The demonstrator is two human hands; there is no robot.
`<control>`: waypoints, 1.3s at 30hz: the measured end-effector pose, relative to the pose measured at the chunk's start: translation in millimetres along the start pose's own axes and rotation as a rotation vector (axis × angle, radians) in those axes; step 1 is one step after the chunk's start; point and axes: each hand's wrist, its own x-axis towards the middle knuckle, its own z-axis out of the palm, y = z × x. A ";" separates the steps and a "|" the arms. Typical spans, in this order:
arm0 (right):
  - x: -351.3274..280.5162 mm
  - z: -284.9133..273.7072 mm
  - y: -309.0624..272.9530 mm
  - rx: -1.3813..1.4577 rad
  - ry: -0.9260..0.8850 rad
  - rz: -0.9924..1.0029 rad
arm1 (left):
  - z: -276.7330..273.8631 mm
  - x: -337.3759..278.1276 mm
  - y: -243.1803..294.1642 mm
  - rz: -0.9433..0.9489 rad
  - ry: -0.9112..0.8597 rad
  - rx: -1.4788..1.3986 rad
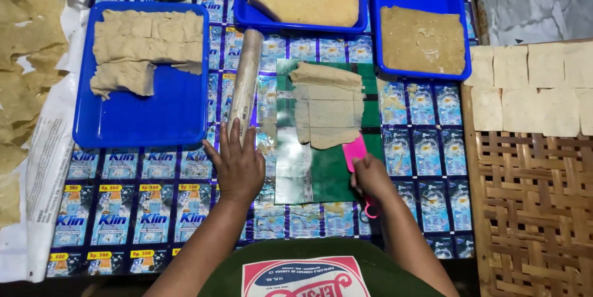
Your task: Rolling out dough into thin sheets and cutting them into squares on a flat surface.
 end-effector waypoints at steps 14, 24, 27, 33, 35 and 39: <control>-5.7 30.4 -98.2 0.154 -0.304 -0.385 | 0.4 -1.7 0.3 -0.022 0.016 0.028; 53.7 -38.6 -163.4 -0.549 0.203 -0.423 | -3.6 0.5 0.3 -0.078 -0.028 -0.011; 92.3 -23.0 -136.2 -0.749 0.213 -0.387 | -3.3 2.5 -0.2 -0.082 -0.026 -0.016; 65.7 -79.4 -87.3 -0.915 0.349 -0.383 | -4.6 -0.3 1.0 -0.091 -0.029 -0.038; 50.8 -95.7 -59.7 -0.966 0.393 -0.409 | -3.4 2.8 0.0 -0.091 -0.025 -0.045; 7.5 -78.7 -30.2 -1.090 0.525 -0.350 | -1.9 2.2 -0.4 -0.100 -0.039 -0.050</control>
